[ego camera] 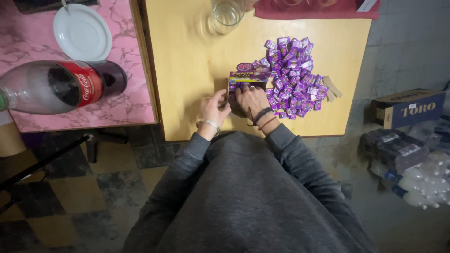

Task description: Organizing small candy packets into a small box on a table.

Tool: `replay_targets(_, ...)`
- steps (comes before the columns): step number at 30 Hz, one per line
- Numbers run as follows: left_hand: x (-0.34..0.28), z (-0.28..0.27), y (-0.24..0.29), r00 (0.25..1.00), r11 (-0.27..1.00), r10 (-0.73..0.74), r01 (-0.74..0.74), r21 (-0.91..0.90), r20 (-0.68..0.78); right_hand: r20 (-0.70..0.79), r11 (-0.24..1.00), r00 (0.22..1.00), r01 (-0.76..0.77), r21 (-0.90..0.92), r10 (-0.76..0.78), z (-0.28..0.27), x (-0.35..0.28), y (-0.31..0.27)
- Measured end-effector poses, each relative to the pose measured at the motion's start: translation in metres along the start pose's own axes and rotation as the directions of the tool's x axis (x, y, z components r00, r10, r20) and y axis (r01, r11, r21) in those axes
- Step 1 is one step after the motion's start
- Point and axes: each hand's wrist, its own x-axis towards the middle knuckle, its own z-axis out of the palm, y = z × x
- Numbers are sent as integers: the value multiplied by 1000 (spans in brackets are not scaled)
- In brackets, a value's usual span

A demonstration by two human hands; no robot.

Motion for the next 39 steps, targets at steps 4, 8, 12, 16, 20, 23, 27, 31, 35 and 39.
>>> replay_targets(4,3,2,-7,1000,1000,18,-18,8,-2,25,998,1000,-19,59,18,8,2,-2)
replay_targets(8,4,3,-9,999,999,12,-13,34,30,-79,996,996,-40,79,46,-29,-15,1)
replay_targets(12,1,0,-7,999,998,50,-50,24,4,-290,788,952,101,608,102,-112,-57,23)
replay_targets(16,2,-3,-1,999,999,35,-35,14,25,-286,696,826,-168,698,486,-65,-98,101)
replay_targets(20,3,-2,-4,999,1000,25,-25,-12,36,-257,689,729,-382,616,634,-23,-98,159)
replay_targets(23,2,-5,1,999,1000,20,-20,7,35,-278,778,764,-424,464,582,-6,-95,174)
replay_targets(27,0,-5,1,999,999,11,-12,32,31,-274,790,790,-384,477,549,11,-96,183)
replay_targets(31,3,-1,-4,1000,999,13,-14,31,6,-249,735,748,-429,526,615,-13,-104,158)
replay_targets(35,3,-5,-1,1000,1000,15,-15,25,19,-162,467,722,-243,850,672,-46,-98,114)
replay_targets(39,2,2,-6,1000,999,1,0,-37,30,-135,466,675,-336,819,725,-39,-90,99)
